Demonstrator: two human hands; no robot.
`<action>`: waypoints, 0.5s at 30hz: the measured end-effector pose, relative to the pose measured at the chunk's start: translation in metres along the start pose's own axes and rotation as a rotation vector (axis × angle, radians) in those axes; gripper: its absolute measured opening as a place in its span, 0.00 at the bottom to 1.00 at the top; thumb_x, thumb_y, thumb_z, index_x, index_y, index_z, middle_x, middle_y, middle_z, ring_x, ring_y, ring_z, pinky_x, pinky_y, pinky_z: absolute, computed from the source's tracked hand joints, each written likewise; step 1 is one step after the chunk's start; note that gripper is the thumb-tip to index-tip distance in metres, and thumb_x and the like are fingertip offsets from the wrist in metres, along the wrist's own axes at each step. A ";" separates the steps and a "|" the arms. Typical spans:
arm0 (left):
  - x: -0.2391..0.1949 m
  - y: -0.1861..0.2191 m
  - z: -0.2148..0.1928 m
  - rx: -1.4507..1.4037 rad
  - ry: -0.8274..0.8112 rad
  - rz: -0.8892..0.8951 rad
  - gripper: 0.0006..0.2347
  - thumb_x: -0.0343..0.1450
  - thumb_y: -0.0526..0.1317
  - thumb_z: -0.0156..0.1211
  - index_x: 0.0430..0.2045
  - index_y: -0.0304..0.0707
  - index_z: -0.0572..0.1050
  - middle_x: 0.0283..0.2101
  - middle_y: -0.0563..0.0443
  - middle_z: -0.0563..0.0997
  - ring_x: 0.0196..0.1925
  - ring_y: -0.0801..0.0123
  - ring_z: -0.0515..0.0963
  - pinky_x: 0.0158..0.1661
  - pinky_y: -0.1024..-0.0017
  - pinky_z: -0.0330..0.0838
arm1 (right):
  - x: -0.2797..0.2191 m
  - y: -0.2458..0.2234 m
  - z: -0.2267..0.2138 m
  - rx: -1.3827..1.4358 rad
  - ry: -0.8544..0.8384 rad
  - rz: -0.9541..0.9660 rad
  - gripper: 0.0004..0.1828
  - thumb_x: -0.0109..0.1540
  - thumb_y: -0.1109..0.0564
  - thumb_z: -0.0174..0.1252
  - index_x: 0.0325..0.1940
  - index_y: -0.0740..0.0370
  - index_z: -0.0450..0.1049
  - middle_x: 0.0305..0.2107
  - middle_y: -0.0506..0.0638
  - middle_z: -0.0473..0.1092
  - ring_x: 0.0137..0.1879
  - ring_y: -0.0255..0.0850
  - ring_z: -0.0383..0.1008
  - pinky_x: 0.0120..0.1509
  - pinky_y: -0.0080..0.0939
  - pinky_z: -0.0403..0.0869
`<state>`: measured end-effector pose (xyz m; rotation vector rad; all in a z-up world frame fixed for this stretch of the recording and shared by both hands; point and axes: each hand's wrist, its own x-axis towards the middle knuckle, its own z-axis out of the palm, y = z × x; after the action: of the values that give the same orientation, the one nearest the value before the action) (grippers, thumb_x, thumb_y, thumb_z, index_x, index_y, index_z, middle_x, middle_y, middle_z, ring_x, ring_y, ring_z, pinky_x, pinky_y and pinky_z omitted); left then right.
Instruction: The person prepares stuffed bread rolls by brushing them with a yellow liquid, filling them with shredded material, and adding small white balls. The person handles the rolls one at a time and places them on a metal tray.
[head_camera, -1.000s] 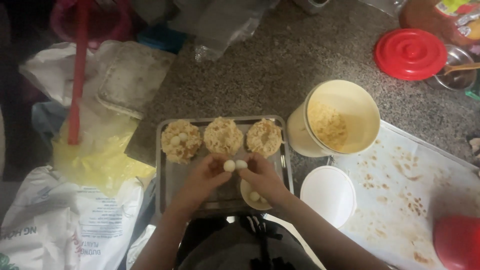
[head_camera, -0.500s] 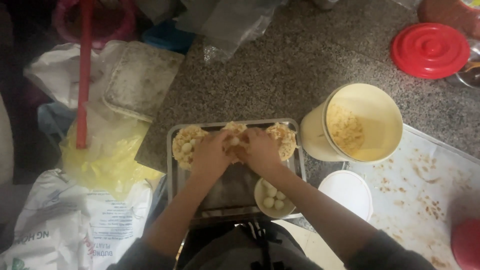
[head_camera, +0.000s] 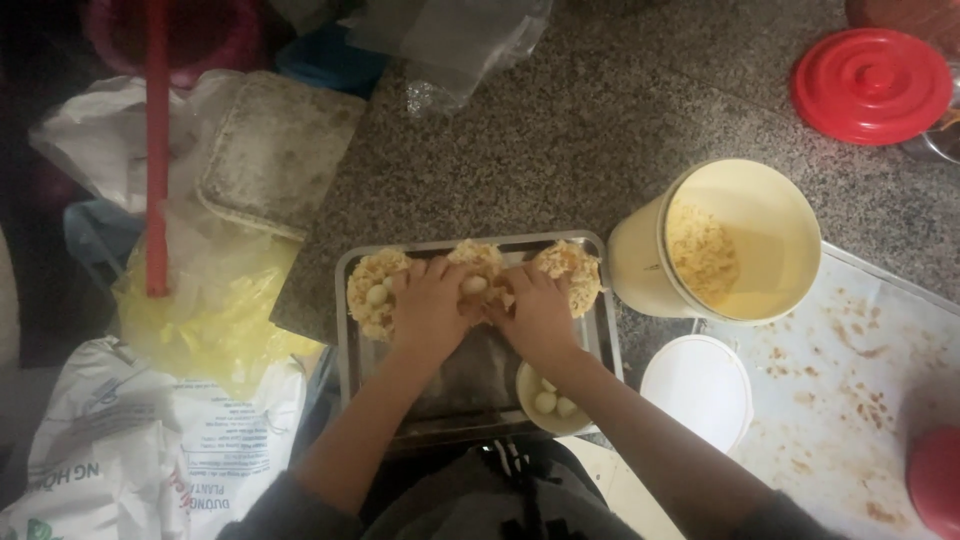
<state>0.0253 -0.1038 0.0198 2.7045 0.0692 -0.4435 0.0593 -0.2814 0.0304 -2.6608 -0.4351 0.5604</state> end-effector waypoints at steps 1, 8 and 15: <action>0.000 0.001 -0.001 0.000 -0.015 -0.001 0.28 0.74 0.67 0.53 0.60 0.50 0.75 0.58 0.53 0.76 0.62 0.61 0.68 0.65 0.59 0.57 | -0.002 0.000 0.000 0.008 0.021 -0.009 0.15 0.67 0.45 0.59 0.54 0.52 0.75 0.45 0.49 0.72 0.61 0.51 0.75 0.68 0.58 0.63; 0.000 0.014 -0.020 0.084 0.066 0.033 0.22 0.73 0.59 0.58 0.52 0.45 0.78 0.50 0.48 0.79 0.56 0.58 0.73 0.59 0.55 0.62 | -0.001 0.002 0.008 0.066 0.093 -0.028 0.14 0.65 0.46 0.59 0.52 0.50 0.76 0.42 0.48 0.73 0.56 0.48 0.77 0.64 0.54 0.65; -0.041 0.001 -0.043 -0.419 0.156 -0.218 0.19 0.70 0.54 0.63 0.49 0.44 0.79 0.47 0.49 0.83 0.54 0.56 0.81 0.56 0.54 0.68 | 0.017 0.013 0.020 -0.109 0.041 -0.055 0.21 0.66 0.35 0.58 0.53 0.48 0.78 0.47 0.49 0.72 0.61 0.50 0.74 0.67 0.55 0.65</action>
<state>-0.0006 -0.0876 0.0705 2.3187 0.4525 -0.2445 0.0683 -0.2803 0.0026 -2.7489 -0.5391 0.4770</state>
